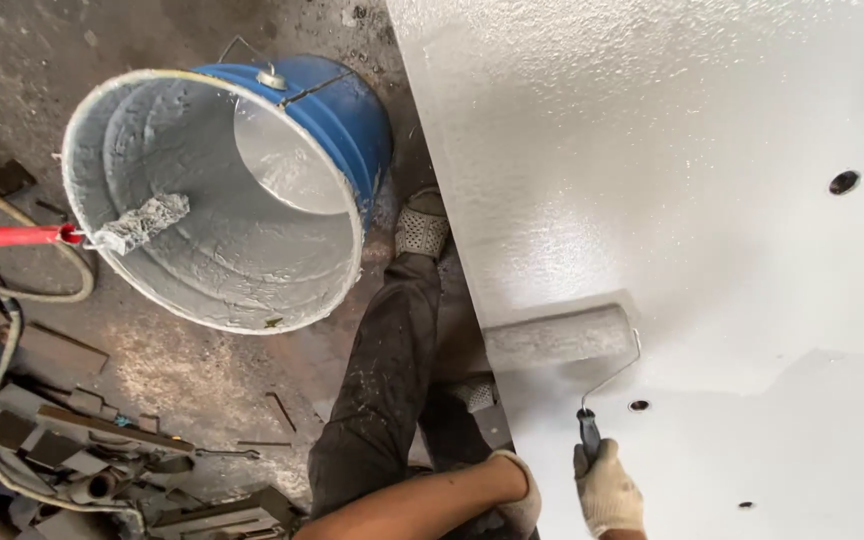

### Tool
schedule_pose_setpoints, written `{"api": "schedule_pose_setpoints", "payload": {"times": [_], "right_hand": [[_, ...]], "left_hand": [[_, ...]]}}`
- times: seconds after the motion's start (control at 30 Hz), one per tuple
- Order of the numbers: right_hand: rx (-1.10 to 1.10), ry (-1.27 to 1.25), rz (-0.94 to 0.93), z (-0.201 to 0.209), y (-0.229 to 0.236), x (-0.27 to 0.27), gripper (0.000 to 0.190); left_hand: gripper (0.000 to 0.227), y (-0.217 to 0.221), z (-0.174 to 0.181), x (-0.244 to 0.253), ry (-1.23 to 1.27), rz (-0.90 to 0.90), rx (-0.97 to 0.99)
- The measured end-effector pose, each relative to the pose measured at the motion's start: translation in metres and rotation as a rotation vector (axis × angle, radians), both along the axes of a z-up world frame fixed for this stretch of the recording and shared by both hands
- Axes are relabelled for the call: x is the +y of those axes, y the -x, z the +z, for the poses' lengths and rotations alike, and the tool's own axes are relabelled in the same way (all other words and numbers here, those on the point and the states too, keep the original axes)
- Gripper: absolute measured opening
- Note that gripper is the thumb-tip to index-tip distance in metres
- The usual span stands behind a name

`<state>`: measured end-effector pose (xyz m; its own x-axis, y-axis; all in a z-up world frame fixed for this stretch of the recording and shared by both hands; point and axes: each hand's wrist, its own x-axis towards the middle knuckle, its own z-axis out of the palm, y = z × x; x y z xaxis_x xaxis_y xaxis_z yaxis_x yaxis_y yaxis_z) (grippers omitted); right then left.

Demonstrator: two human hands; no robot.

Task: The person paints a large, flat metal sheet with white paint using a paint roller. They repeatedly dip the roller into a blue bucket to reload paint and apply it to the surface, working around a metal bracket attached to the sheet.

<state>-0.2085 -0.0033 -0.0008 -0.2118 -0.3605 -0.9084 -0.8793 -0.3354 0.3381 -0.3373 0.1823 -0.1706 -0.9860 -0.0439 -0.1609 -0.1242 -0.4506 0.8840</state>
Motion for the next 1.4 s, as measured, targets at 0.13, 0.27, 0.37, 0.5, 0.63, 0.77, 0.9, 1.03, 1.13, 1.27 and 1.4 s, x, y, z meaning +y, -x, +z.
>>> {"api": "schedule_pose_setpoints", "payload": {"times": [0.13,0.27,0.37,0.5,0.63,0.77,0.9,1.03,1.13,1.27,1.4], "right_hand": [[-0.135,0.032,0.162,-0.013,-0.067,-0.016,0.047],[-0.361,0.1,0.226,-0.037,-0.234,-0.048,0.051],[-0.47,0.097,0.237,-0.035,-0.34,-0.061,0.048],[-0.579,0.084,0.236,-0.042,-0.395,-0.072,0.045],[-0.892,0.124,0.37,-0.048,-0.372,-0.088,0.048],[-0.826,-0.018,-0.084,-0.018,-0.356,-0.087,0.046],[-0.636,-0.017,-0.43,0.002,-0.318,-0.091,0.049],[-0.69,0.058,-0.29,-0.022,-0.203,-0.078,0.051],[-0.729,0.058,-0.3,-0.024,-0.101,-0.057,0.053],[-0.617,0.094,-0.365,0.0,0.008,-0.028,0.042],[-0.362,-0.073,-0.684,0.017,0.097,0.028,0.036]], "left_hand": [[0.037,-0.058,0.038,-0.007,0.143,-0.001,0.19],[0.04,-0.212,0.091,-0.06,-0.022,0.186,-0.16],[0.042,-0.295,0.113,-0.076,-0.158,0.329,-0.415],[0.047,-0.333,0.129,-0.086,-0.22,0.433,-0.531],[0.048,-0.343,0.12,-0.09,-0.215,0.432,-0.546],[0.05,-0.324,0.102,-0.062,-0.205,0.464,-0.539],[0.05,-0.361,0.114,-0.072,-0.307,0.407,-0.54],[0.05,-0.38,0.134,-0.085,-0.417,0.273,-0.533],[0.05,-0.358,0.156,-0.088,-0.531,0.23,-0.513],[0.048,-0.305,0.166,-0.072,-0.583,0.173,-0.485],[0.046,-0.272,0.172,-0.063,-0.369,0.131,-0.543]]}}
